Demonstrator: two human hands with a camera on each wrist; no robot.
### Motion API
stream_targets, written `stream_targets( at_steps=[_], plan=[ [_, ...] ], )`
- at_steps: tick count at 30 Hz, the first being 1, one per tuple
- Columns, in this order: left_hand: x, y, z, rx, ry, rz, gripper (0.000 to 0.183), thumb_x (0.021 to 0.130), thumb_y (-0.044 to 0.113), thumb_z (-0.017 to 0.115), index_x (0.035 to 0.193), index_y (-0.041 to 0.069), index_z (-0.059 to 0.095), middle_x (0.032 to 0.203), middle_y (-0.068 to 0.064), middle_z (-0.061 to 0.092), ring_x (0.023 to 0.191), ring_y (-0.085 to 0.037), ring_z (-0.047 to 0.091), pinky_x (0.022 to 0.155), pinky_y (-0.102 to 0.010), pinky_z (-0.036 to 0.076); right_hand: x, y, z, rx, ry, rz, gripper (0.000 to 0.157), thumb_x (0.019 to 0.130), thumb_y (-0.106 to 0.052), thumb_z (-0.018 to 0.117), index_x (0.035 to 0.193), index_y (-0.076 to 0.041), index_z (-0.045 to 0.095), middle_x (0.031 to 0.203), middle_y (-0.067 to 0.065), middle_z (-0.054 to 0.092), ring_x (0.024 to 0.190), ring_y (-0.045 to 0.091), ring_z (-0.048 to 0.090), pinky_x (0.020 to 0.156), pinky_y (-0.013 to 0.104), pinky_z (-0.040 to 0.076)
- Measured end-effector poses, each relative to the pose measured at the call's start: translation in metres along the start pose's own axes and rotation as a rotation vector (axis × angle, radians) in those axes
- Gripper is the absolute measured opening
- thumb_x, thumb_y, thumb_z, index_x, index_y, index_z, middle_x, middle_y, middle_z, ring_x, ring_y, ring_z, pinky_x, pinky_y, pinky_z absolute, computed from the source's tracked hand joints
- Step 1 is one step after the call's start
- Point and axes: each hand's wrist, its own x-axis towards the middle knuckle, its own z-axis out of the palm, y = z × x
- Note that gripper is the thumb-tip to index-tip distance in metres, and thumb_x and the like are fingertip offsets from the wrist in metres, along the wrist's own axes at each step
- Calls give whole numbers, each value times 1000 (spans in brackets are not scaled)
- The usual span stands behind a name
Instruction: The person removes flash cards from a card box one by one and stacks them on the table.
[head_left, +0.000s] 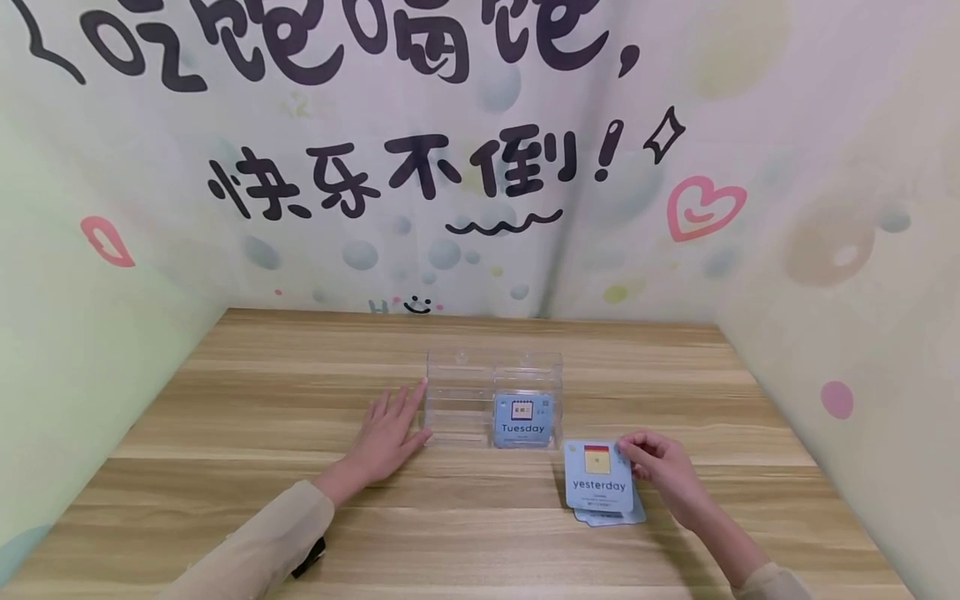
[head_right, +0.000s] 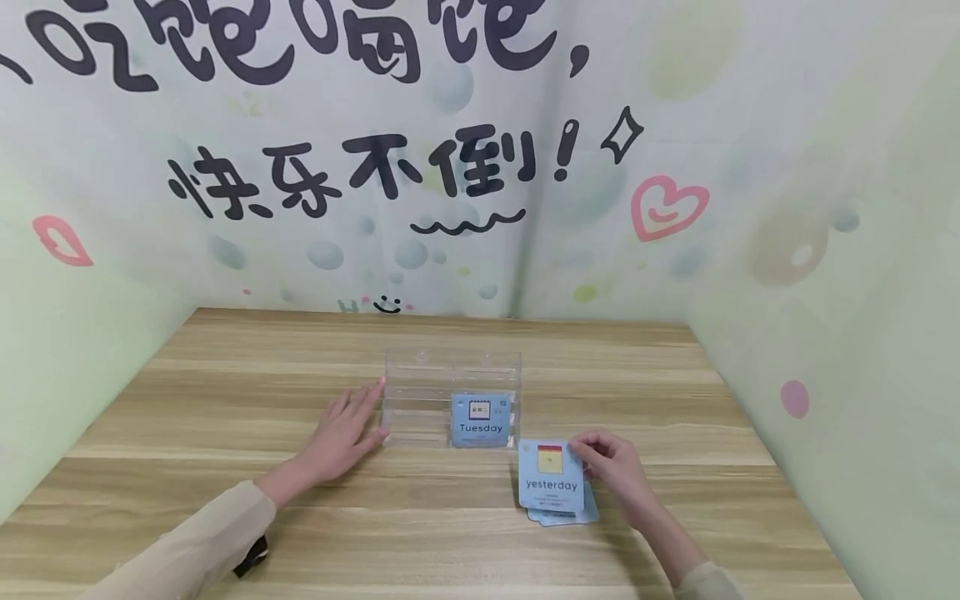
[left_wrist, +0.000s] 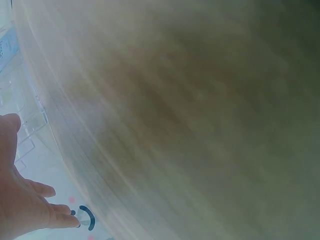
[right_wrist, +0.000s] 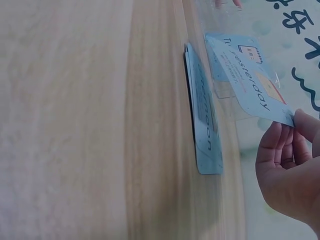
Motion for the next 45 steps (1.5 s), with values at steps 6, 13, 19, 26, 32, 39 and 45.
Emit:
stream_targets(
  at_steps=[6,13,19,26,32,39,45],
  plan=[
    [0,1,0,1,1,2,71,92,36,51,147,14,10,141,-29,27,127,-52,20,100,-64,17,-2,5,-4,-20,-4,28,26,88,-19,60,99,5,58,83,3,57,74,12,52,65,23,48],
    [0,1,0,-2,-4,4,72,92,35,51,147,13,10,141,-29,27,127,-52,20,100,-65,16,-2,10,-7,-12,-20,33,27,89,-20,59,99,5,58,83,4,58,72,12,53,63,22,48],
    [0,0,0,5,-3,1,71,92,35,51,147,14,10,141,-29,27,127,-52,20,100,-65,16,-1,11,-7,-9,-32,38,26,88,-20,59,98,4,59,83,3,59,72,12,54,63,23,48],
    [0,2,-1,-2,9,3,72,92,35,52,147,13,11,140,-30,28,127,-53,20,100,-65,17,0,13,-8,-14,-49,43,28,89,-21,58,99,5,58,84,3,58,74,12,54,62,23,47],
    [-1,2,-1,-3,10,6,72,91,35,52,146,13,11,140,-30,28,127,-53,20,100,-65,17,2,15,-11,-9,-74,49,26,89,-20,58,99,4,58,82,1,59,72,9,53,60,21,45],
    [-1,0,0,-2,0,5,72,92,36,50,147,13,9,141,-29,26,128,-52,19,100,-65,16,5,19,-12,-32,-73,52,29,89,-21,59,101,6,58,83,2,60,72,11,54,59,21,46],
    [0,0,0,0,-6,2,72,92,36,50,147,13,9,141,-30,26,128,-52,18,100,-65,16,8,23,-14,-57,-54,61,31,89,-21,58,104,7,57,84,4,60,72,12,55,59,22,46]
  ],
)
